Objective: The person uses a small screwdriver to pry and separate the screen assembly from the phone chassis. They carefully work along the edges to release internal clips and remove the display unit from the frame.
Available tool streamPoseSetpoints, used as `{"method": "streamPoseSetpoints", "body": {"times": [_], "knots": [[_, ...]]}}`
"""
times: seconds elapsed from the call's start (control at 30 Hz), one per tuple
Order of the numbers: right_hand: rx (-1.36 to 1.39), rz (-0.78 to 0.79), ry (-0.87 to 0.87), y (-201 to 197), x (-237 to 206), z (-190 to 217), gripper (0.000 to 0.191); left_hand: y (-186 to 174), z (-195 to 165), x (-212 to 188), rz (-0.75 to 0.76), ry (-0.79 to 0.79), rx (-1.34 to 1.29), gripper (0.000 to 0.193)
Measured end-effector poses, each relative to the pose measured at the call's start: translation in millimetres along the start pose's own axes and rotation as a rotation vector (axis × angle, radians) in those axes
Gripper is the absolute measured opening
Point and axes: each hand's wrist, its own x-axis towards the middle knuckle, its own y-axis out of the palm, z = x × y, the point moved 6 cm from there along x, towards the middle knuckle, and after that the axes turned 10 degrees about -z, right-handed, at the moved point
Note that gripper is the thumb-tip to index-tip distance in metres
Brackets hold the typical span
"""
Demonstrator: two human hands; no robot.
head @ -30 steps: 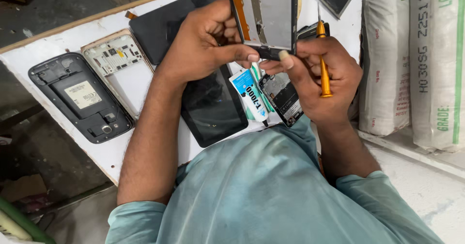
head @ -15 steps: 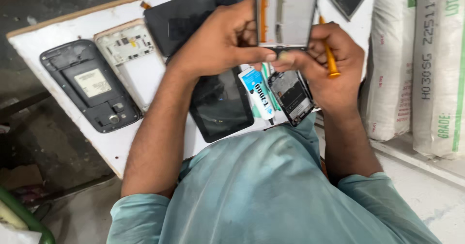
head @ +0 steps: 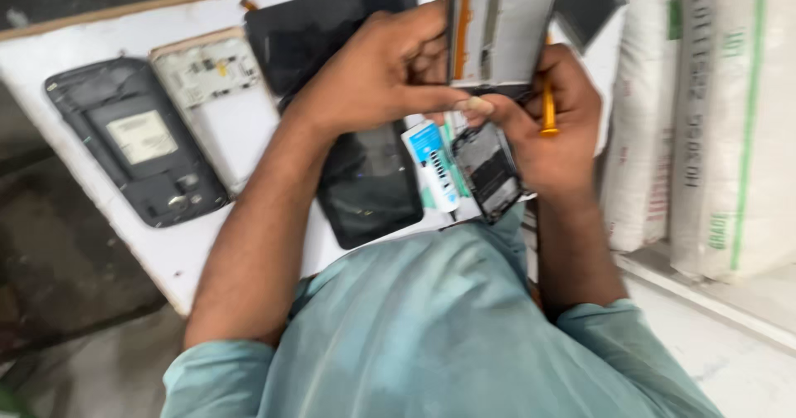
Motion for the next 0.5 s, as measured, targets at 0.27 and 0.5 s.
{"method": "streamPoseSetpoints", "body": {"times": [0.27, 0.5], "knots": [[0.004, -0.065, 0.032, -20, -8, 1, 0.024, 2, 4, -2, -0.072, -0.156, -0.368, 0.041], [-0.008, 0.094, 0.067, 2, -7, 8, 0.03, -8, 9, -11, -0.018, -0.136, -0.745, 0.088]]}}
